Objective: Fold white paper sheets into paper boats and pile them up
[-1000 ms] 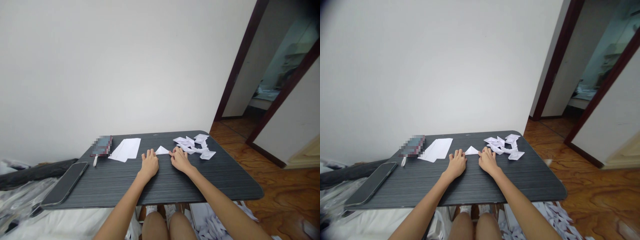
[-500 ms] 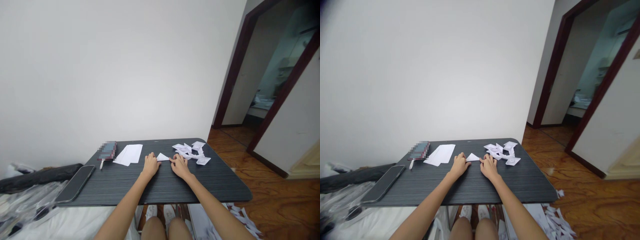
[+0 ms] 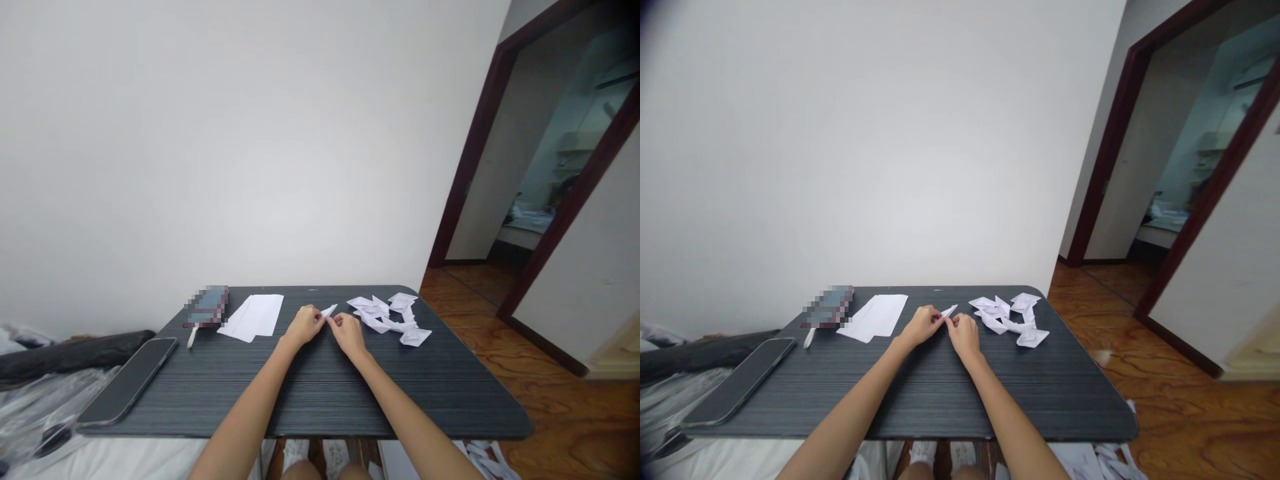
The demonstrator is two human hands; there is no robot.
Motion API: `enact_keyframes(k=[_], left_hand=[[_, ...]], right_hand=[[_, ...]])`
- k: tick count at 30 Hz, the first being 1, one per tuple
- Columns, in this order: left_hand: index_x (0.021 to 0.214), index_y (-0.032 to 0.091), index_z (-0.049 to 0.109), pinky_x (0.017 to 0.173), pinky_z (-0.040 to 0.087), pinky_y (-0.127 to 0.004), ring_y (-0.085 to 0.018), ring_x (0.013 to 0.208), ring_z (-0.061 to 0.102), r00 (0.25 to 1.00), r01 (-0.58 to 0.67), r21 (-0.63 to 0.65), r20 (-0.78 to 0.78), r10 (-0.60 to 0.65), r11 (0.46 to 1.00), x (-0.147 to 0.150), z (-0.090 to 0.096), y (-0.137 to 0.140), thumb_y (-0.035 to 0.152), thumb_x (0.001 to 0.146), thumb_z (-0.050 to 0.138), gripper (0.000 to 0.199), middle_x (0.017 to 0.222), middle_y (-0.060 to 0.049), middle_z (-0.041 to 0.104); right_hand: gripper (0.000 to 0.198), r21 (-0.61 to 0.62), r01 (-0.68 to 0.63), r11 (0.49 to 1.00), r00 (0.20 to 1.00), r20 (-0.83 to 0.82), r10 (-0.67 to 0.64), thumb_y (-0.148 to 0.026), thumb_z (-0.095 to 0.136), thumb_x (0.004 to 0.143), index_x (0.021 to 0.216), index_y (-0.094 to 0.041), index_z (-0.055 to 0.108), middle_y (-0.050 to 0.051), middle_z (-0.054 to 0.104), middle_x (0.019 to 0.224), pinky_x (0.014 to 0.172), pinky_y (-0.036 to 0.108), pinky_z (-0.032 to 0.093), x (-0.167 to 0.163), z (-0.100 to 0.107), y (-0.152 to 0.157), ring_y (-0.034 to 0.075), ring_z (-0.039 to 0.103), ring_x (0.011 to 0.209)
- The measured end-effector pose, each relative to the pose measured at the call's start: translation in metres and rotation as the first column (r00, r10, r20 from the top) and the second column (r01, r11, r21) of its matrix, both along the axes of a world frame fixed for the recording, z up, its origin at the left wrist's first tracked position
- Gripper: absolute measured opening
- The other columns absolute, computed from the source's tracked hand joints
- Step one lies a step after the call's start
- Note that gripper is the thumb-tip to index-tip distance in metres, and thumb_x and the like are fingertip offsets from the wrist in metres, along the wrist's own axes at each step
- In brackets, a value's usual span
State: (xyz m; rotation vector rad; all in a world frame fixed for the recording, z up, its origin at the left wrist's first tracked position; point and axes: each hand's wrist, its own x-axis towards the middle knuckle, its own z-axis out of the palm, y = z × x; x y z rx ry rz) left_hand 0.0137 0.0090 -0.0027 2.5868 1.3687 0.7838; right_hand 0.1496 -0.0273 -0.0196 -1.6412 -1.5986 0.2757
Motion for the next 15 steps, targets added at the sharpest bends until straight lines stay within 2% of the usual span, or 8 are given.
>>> enact_keyframes(k=[5, 8, 15], left_hand=[[0.072, 0.013, 0.065, 0.057, 0.036, -0.022, -0.012, 0.058, 0.049, 0.978, -0.074, 0.039, 0.2, 0.065, 0.996, 0.002, -0.013, -0.001, 0.034, 0.077, 0.043, 0.032, 0.062, -0.005, 0.054], [0.071, 0.013, 0.066, 0.057, 0.037, -0.022, -0.011, 0.057, 0.05, 0.961, -0.107, 0.026, 0.259, 0.096, 0.994, 0.003, -0.016, -0.001, 0.035, 0.075, 0.046, 0.03, 0.062, -0.005, 0.056], [0.074, 0.013, 0.066, 0.06, 0.043, -0.023, -0.013, 0.061, 0.057, 0.912, -0.112, -0.126, 0.381, 0.153, 0.986, 0.006, -0.017, 0.002, 0.038, 0.07, 0.052, 0.029, 0.068, -0.006, 0.063]], right_hand=[[0.029, -0.012, -0.021, 1.0, 0.998, -0.062, 0.02, -0.036, 0.044, 0.075, 0.065, -0.017, 0.064, 0.008, 0.066, 0.068, 0.059, 0.024, 0.04, -0.01, 0.0, 0.013, 0.019, 0.061, 0.067], [0.029, -0.001, -0.036, 0.999, 0.994, -0.1, 0.035, -0.035, 0.044, 0.075, 0.066, -0.016, 0.065, 0.007, 0.066, 0.066, 0.059, 0.024, 0.041, -0.008, -0.002, 0.017, 0.018, 0.06, 0.065], [0.03, 0.039, -0.089, 0.995, 0.985, -0.147, 0.094, -0.033, 0.04, 0.077, 0.067, -0.017, 0.063, 0.005, 0.065, 0.064, 0.058, 0.022, 0.04, -0.006, -0.005, 0.019, 0.016, 0.059, 0.062]])
